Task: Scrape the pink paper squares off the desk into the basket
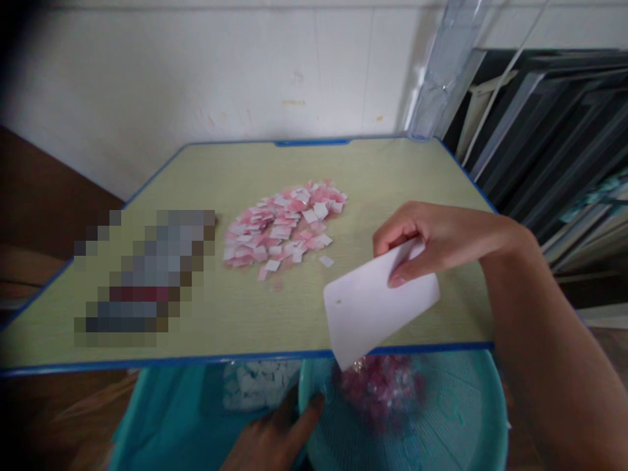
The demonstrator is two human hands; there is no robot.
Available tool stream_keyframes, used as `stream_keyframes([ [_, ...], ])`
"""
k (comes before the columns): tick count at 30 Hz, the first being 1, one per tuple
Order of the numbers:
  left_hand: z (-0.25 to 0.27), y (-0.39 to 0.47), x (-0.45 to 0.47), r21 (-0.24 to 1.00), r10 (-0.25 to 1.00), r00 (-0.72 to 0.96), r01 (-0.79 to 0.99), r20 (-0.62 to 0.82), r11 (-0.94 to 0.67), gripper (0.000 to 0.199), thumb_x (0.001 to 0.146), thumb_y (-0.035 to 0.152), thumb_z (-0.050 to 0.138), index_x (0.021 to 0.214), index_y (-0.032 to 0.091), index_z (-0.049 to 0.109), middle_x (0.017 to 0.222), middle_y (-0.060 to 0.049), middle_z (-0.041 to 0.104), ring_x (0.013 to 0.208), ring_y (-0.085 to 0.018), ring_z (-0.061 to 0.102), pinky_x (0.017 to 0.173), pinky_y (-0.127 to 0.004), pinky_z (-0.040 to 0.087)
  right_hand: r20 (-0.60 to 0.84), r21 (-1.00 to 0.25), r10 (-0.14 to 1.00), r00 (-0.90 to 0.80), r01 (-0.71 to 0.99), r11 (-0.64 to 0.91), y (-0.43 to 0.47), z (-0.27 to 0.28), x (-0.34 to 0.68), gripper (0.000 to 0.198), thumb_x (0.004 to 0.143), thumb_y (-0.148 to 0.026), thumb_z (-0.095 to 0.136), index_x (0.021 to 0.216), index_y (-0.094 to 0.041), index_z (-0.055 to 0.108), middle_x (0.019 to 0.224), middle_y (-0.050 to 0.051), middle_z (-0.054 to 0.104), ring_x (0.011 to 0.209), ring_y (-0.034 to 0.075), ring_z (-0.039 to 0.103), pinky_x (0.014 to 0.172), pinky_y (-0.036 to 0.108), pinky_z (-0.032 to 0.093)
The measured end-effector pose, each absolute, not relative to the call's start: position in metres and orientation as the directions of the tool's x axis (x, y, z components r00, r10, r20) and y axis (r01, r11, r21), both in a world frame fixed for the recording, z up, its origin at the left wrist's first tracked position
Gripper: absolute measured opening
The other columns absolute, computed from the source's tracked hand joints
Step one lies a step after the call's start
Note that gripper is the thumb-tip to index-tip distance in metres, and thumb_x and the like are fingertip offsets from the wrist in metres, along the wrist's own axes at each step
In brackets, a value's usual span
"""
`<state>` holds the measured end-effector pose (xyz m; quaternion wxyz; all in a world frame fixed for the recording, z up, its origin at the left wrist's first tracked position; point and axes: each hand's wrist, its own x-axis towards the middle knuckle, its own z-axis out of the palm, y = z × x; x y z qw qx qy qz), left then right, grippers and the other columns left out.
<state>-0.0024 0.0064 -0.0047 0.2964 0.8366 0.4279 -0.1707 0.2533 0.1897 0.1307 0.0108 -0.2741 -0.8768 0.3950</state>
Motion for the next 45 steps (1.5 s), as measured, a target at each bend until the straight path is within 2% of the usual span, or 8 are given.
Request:
stream_keyframes([
  [6,-0.006,0.006,-0.002,0.353,0.635,0.580,0.815,-0.511,-0.460,0.066,0.071,0.038,0.065,0.130,0.022,0.038,0.116,-0.026,0.053,0.082,-0.032,0.063,0.065,-0.038,0.052,-0.146,-0.696,0.442,-0.885,0.409,0.590,0.187,0.134,0.255,0.007,0.068,-0.018,0.066,0.067,-0.012,0.063,0.055,-0.005,0.057,0.049,0.001,0.052,0.044,0.005,0.037],
  [12,-0.006,0.005,-0.002,0.358,0.635,0.576,0.818,-0.515,-0.451,0.065,0.072,0.039,0.064,0.129,0.022,0.038,0.121,-0.027,0.049,0.081,-0.032,0.064,0.064,-0.038,0.052,0.013,-0.726,0.623,-0.782,0.421,0.544,0.184,0.135,0.258,0.007,0.065,-0.019,0.069,0.068,-0.014,0.064,0.055,-0.005,0.060,0.047,0.004,0.054,0.041,0.007,0.041],
  [20,-0.006,0.006,-0.002,0.367,0.646,0.564,0.826,-0.515,-0.429,0.070,0.067,0.032,0.070,0.128,0.022,0.039,0.122,-0.027,0.048,0.087,-0.033,0.062,0.068,-0.038,0.051,-0.101,-0.685,0.575,-0.812,0.476,0.551,0.188,0.132,0.255,0.009,0.067,-0.021,0.067,0.072,-0.013,0.067,0.056,-0.003,0.062,0.048,0.005,0.055,0.041,0.008,0.040],
  [34,-0.009,0.004,-0.003,0.375,0.648,0.560,0.828,-0.516,-0.417,0.077,0.063,0.036,0.073,0.130,0.025,0.036,0.124,-0.026,0.047,0.086,-0.034,0.062,0.067,-0.041,0.052,-0.128,-0.697,0.511,-0.850,0.444,0.563,0.186,0.134,0.257,0.005,0.068,-0.019,0.067,0.070,-0.015,0.066,0.055,-0.005,0.062,0.047,0.003,0.055,0.042,0.006,0.040],
  [37,-0.008,0.005,-0.003,0.368,0.648,0.553,0.833,-0.524,-0.413,0.075,0.064,0.038,0.072,0.130,0.027,0.036,0.125,-0.024,0.047,0.085,-0.033,0.062,0.066,-0.041,0.052,-0.056,-0.706,0.545,-0.837,0.419,0.571,0.184,0.135,0.259,0.005,0.066,-0.019,0.069,0.070,-0.017,0.067,0.056,-0.004,0.064,0.047,0.005,0.057,0.042,0.009,0.043],
  [39,-0.009,0.005,-0.004,0.366,0.645,0.559,0.829,-0.521,-0.422,0.074,0.065,0.038,0.071,0.129,0.025,0.037,0.122,-0.024,0.049,0.082,-0.033,0.063,0.065,-0.040,0.052,0.059,-0.727,0.606,-0.793,0.382,0.571,0.183,0.134,0.258,0.006,0.063,-0.021,0.071,0.069,-0.020,0.068,0.055,-0.003,0.064,0.046,0.007,0.057,0.041,0.012,0.044],
  [43,-0.010,0.004,-0.003,0.370,0.651,0.599,0.800,-0.466,-0.472,0.067,0.069,0.033,0.067,0.129,0.022,0.038,0.123,-0.027,0.047,0.080,-0.032,0.064,0.062,-0.039,0.053,0.325,-0.785,0.737,-0.593,0.266,0.560,0.180,0.127,0.244,0.010,0.060,-0.024,0.073,0.070,-0.026,0.070,0.060,-0.004,0.066,0.051,0.010,0.058,0.044,0.017,0.046],
  [45,-0.010,0.004,-0.002,0.349,0.655,0.612,0.791,-0.442,-0.503,0.064,0.069,0.023,0.065,0.128,0.021,0.039,0.124,-0.027,0.046,0.078,-0.032,0.064,0.060,-0.038,0.053,0.386,-0.819,0.787,-0.481,0.215,0.533,0.177,0.123,0.231,0.013,0.062,-0.021,0.072,0.072,-0.030,0.071,0.066,-0.006,0.068,0.056,0.010,0.060,0.047,0.018,0.047],
])
